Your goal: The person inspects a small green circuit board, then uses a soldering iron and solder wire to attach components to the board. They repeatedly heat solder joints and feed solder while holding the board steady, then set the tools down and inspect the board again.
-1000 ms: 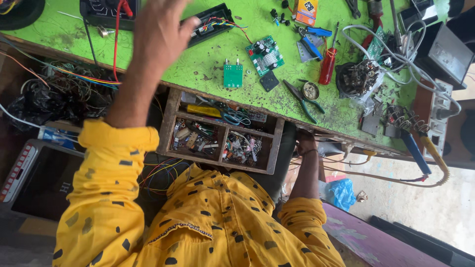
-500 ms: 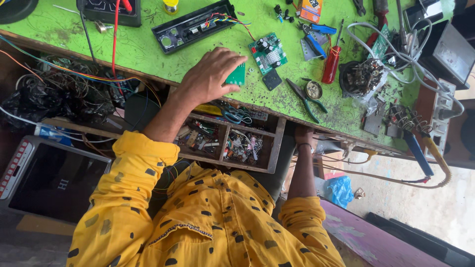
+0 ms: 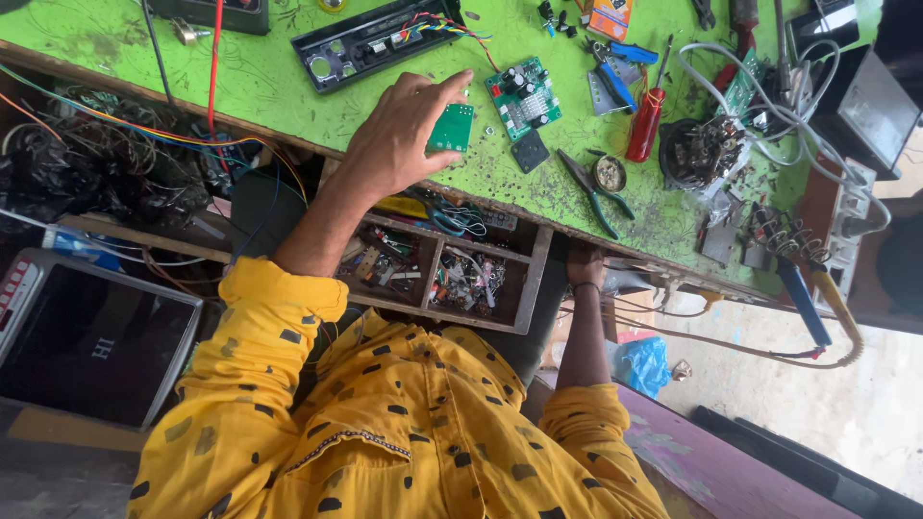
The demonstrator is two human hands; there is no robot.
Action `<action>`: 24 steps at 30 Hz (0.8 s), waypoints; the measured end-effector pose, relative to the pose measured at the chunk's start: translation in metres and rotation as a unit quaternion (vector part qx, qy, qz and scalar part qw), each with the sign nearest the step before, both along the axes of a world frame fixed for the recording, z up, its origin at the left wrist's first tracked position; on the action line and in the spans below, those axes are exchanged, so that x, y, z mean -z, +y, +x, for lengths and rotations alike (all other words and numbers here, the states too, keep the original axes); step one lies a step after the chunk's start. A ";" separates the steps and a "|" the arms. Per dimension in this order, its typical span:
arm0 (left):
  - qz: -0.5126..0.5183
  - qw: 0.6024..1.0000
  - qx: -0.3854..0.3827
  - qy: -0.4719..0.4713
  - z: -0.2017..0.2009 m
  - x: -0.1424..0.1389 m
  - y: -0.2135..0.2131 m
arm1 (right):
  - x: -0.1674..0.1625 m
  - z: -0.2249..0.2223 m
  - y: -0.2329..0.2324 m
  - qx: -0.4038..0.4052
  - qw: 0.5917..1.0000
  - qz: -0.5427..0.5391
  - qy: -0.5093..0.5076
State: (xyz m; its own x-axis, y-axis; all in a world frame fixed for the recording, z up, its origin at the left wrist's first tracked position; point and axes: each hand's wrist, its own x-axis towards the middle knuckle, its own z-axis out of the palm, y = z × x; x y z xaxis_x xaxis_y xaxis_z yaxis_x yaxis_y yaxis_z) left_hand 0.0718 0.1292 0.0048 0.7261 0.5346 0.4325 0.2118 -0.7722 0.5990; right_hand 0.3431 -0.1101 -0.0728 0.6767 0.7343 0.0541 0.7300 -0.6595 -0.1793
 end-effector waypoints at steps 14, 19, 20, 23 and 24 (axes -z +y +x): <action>-0.006 1.000 -0.003 0.013 0.001 0.006 0.002 | 0.009 0.006 -0.042 -0.021 0.949 0.149 0.278; 0.015 0.996 -0.032 -0.084 -0.003 0.012 0.001 | -0.003 0.006 -0.048 0.086 0.886 0.125 0.438; 0.010 0.991 -0.061 -0.121 -0.004 0.014 0.000 | -0.005 0.007 -0.045 0.111 0.851 0.153 0.490; -0.015 0.964 -0.137 -0.225 -0.009 0.017 -0.003 | -0.009 0.011 -0.033 0.144 0.774 0.187 0.588; -0.034 0.955 -0.153 -0.251 -0.011 0.017 -0.004 | -0.009 0.014 -0.030 0.150 0.754 0.189 0.611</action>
State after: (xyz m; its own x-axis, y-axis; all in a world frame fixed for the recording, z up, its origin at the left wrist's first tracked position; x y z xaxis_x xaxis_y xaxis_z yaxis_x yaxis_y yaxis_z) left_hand 0.0613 0.1253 -0.0126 0.2409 0.7281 0.6417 0.0942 -0.6756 0.7312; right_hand 0.3574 -0.1400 -0.0634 0.5241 0.6264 -0.5769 -0.3048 -0.4946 -0.8139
